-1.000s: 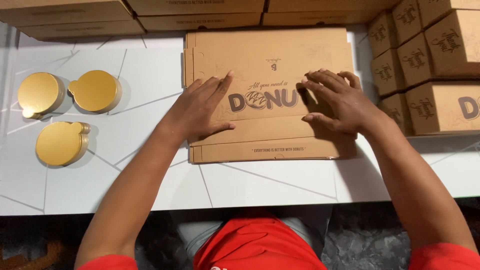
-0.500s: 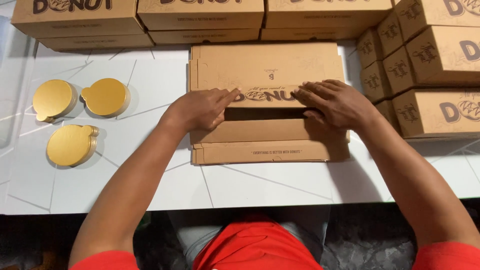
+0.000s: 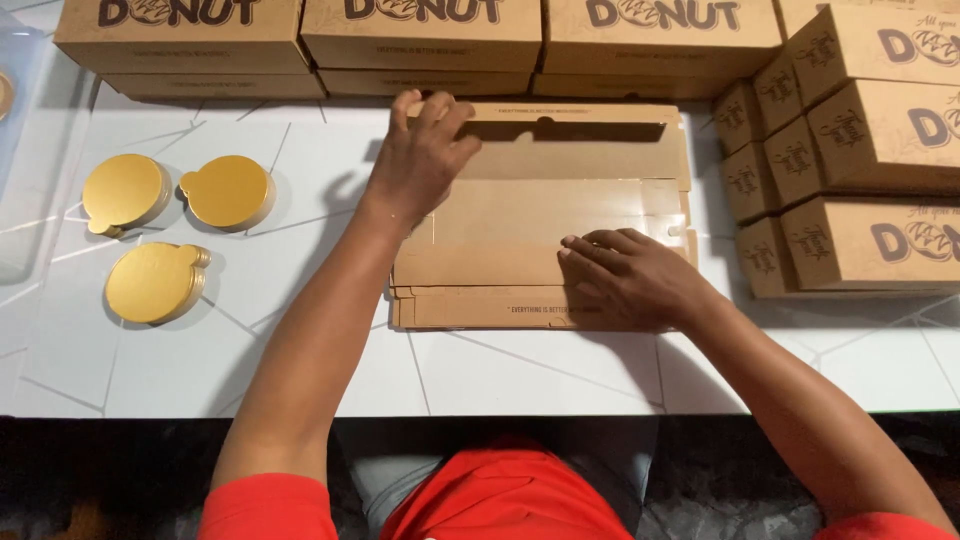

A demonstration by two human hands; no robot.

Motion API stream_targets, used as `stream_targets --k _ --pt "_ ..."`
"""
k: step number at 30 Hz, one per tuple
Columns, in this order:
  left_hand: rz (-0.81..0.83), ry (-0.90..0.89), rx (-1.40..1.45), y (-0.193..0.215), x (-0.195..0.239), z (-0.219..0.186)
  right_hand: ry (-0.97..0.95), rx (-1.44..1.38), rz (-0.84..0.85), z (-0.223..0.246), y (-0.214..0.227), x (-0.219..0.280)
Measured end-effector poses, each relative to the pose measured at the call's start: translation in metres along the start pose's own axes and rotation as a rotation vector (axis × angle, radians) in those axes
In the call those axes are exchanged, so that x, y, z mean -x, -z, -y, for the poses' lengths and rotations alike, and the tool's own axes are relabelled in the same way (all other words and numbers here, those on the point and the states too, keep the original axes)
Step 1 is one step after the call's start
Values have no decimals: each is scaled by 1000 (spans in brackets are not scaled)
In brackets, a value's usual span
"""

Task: The person folds flat cardboard donut boxes into assembled boxes by hand. They fold the side flaps, tuck the tabs, and press the box into shape, then repeat the process on another flat box. The workspace contains stacks of finished boxes and gold-colored donut-shaped items on the table.

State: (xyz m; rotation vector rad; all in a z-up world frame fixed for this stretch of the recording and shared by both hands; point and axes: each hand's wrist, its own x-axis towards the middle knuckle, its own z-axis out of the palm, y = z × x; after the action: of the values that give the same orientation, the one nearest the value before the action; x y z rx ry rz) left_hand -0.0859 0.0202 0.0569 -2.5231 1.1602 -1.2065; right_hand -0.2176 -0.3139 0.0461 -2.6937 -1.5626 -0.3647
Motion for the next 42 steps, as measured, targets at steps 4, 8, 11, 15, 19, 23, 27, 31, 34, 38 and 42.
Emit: stream_targets --k 4,8,11,15,19,23,27,31,34,38,42 --pt "264 66 311 -2 24 -24 -20 120 -9 -2 -7 -3" --pt "828 26 608 78 12 -48 66 243 -37 1 1 -5" --pt "890 23 669 81 19 -56 7 163 -18 2 17 -8" --pt "973 199 745 97 -1 -43 -208 34 42 6 47 -20" --pt "966 287 645 73 -18 -24 -311 181 -95 -7 55 -32" --pt "977 278 369 8 -15 -19 -499 270 -138 -40 14 -42" --pt "812 376 390 -26 -2 -33 -655 195 -64 -78 -63 -38" --pt "654 394 396 -3 3 -65 -688 74 -202 -60 -62 -48" --pt "583 306 415 6 -2 -84 -629 63 -201 -46 -52 -56" --pt "729 293 480 13 -11 -92 -613 -72 62 -33 -40 -64" --pt "816 344 483 29 4 -63 -666 -130 175 -47 -32 -42"
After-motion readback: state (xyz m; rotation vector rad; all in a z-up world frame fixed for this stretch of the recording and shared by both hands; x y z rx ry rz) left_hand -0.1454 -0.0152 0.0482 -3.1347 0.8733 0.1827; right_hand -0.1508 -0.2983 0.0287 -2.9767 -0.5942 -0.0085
